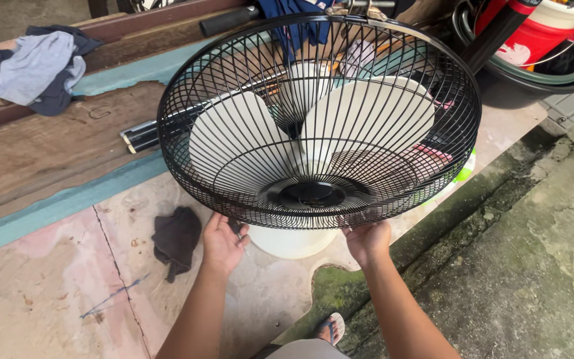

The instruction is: The person secures the front grille of a standing fan by tightening a screw with a screwdriver. They then wipe the fan's base with a cloth and spray a liquid onto the power cord.

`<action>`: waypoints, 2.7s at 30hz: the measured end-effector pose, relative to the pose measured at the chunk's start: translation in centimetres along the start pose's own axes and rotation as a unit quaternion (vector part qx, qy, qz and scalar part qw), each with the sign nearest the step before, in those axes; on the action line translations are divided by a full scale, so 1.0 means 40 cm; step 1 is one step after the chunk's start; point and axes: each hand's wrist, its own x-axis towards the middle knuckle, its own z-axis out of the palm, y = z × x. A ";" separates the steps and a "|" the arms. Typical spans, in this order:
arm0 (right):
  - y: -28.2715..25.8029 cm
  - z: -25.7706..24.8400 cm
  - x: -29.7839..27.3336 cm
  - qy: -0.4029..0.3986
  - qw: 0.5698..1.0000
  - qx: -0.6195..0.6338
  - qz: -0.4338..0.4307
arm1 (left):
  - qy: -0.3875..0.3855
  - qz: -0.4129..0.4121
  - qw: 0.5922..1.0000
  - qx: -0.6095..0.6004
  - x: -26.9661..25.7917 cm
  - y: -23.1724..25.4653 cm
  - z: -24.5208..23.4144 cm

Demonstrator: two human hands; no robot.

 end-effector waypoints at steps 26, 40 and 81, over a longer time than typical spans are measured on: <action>0.123 -0.108 -0.042 -0.061 0.934 -0.331 0.118 | 0.057 -0.026 0.993 0.098 0.014 -0.123 -0.186; 0.490 -0.034 -0.259 -0.361 0.648 -0.623 0.248 | 0.083 0.020 0.924 0.372 -0.086 -0.195 -0.374; -0.066 -0.174 0.125 -0.034 0.987 -0.149 -0.050 | 0.117 0.090 0.806 0.573 0.079 -0.403 -0.087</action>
